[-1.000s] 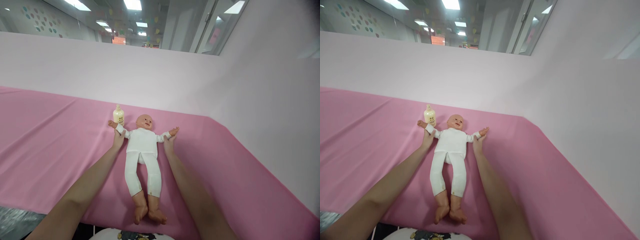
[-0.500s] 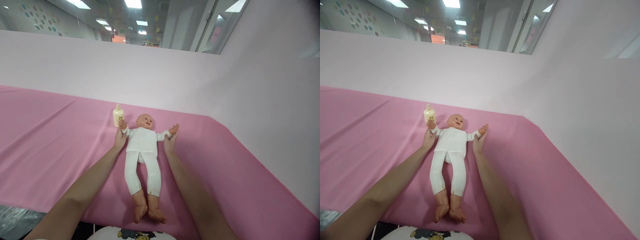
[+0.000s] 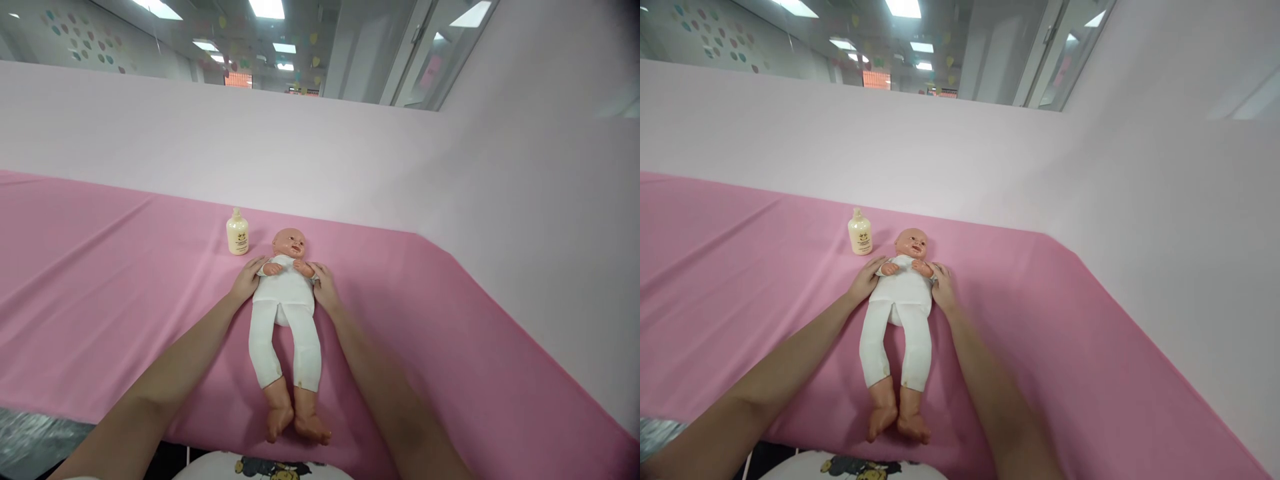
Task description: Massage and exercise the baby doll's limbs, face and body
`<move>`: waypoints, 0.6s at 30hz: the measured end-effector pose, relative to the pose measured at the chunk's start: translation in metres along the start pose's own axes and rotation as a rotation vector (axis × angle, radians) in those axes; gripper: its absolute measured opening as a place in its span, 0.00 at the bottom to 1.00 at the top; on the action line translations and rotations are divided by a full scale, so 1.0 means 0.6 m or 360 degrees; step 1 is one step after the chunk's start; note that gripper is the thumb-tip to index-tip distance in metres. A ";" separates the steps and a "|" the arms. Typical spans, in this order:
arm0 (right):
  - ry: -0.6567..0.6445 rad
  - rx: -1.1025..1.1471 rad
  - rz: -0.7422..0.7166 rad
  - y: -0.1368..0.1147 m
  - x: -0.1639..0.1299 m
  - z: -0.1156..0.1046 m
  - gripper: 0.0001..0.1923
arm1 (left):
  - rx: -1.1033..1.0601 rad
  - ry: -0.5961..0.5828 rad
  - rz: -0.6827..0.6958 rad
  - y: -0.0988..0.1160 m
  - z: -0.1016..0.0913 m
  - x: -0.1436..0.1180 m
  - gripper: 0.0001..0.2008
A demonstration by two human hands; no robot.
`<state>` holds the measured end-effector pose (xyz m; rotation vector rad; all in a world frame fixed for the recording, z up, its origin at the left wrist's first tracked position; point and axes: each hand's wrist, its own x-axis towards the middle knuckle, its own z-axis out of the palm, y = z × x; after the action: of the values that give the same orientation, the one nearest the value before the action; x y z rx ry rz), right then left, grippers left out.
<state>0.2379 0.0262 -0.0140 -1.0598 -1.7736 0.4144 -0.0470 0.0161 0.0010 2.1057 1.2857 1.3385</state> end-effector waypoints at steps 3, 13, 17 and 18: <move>0.0082 0.0169 0.0116 -0.003 0.001 -0.002 0.31 | -0.0080 0.0109 -0.0074 0.009 -0.002 0.000 0.20; 0.0684 0.0438 0.0576 0.052 0.013 -0.010 0.50 | -0.0610 0.0756 -0.0679 -0.037 -0.005 0.009 0.24; 0.0757 0.0536 0.0716 0.049 0.014 -0.013 0.55 | -0.0605 0.0779 -0.0590 -0.064 -0.007 0.009 0.24; 0.0738 0.0522 0.0711 0.043 0.014 -0.015 0.54 | -0.0520 0.0750 -0.0522 -0.067 -0.007 0.008 0.24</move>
<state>0.2569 0.0455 -0.0228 -1.1948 -1.0160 0.6471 -0.0707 0.0410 -0.0213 1.3401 1.3885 1.8035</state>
